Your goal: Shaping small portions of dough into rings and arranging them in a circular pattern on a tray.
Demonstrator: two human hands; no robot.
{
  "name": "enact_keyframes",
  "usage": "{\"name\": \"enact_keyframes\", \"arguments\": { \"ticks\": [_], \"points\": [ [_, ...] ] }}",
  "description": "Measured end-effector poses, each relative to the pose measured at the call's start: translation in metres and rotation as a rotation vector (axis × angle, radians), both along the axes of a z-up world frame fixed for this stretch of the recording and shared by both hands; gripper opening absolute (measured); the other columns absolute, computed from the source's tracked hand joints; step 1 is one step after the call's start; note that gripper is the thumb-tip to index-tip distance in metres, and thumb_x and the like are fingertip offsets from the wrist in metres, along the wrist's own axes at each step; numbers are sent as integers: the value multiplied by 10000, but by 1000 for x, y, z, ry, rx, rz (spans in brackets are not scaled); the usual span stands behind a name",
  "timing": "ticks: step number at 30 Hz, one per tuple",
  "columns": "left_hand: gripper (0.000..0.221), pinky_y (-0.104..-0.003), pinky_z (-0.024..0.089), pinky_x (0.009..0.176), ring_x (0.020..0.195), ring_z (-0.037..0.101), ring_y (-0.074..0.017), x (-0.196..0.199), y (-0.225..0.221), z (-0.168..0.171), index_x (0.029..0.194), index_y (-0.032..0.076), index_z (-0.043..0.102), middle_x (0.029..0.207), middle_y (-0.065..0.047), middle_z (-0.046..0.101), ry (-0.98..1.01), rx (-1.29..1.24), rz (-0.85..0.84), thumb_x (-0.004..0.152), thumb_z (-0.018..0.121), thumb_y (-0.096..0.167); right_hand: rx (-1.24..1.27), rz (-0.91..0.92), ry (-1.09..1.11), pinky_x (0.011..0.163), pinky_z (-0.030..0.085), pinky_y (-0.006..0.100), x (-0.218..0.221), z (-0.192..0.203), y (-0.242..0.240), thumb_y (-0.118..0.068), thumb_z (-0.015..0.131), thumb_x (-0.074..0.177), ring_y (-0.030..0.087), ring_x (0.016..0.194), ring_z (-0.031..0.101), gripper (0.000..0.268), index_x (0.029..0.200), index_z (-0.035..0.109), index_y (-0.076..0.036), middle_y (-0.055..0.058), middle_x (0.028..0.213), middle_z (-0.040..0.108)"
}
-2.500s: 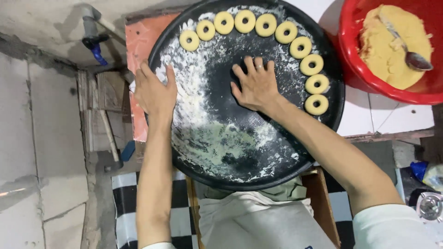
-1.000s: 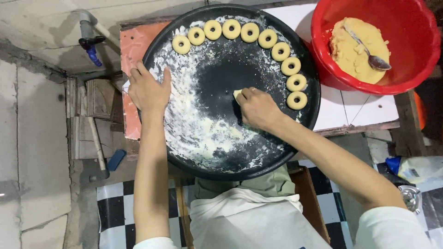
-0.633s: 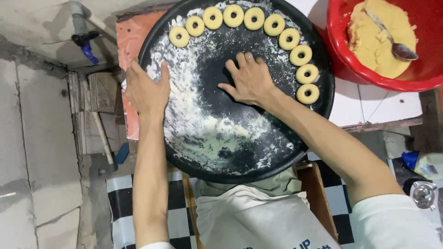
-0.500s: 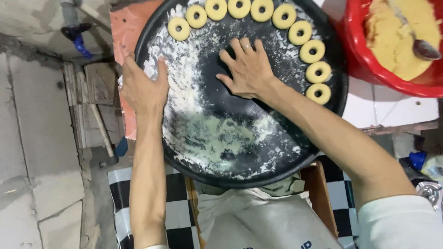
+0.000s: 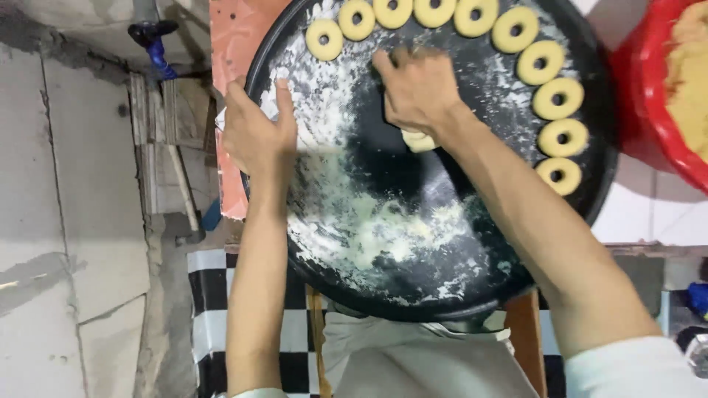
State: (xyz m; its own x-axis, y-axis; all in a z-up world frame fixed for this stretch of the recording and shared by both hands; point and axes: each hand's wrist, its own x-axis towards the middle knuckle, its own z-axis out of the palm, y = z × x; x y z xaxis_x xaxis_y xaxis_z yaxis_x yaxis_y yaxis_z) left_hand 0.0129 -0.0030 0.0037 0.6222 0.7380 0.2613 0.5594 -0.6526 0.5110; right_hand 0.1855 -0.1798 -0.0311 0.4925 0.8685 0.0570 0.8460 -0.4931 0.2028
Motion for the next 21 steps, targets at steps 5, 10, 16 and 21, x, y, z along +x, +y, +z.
{"name": "enact_keyframes", "arguments": {
  "ticks": [5, 10, 16, 21],
  "points": [
    [623, -522, 516, 730, 1011, 683, -393, -10, 8, -22, 1299, 19, 500, 1222, -189, 677, 42, 134, -21, 1056, 389, 582, -94, -86, 263, 413, 463, 392, -23, 21, -8, -122, 527, 974, 248, 507, 609, 406, 1361, 412, -79, 128, 868, 657],
    [543, -484, 518, 655, 915, 679, -372, -11, 13, -27, 1253, 36, 523, 1067, -178, 681, 51, 213, -21, 1068, 471, 544, 476, -116, 607, 488, 543, 399, -61, 73, -53, -6, 403, 983, 314, 623, 628, 210, 1133, 547, -31, 163, 816, 667],
    [571, -472, 558, 700, 901, 710, -343, -12, 19, -48, 1260, 35, 530, 923, -118, 626, 52, 388, -15, 1034, 561, 559, 284, 176, 40, 757, 596, 377, -86, 9, -102, -299, 746, 918, 321, 1075, 660, 291, 1160, 748, -136, 87, 1146, 707],
    [547, -454, 506, 589, 852, 633, -343, -19, 19, -40, 1315, 11, 486, 1041, -174, 634, 117, 364, -82, 1112, 478, 519, 147, 212, -110, 487, 502, 334, -102, 2, -116, 22, 639, 682, 232, 722, 584, 275, 937, 673, -74, 68, 889, 656]
  ]
}}
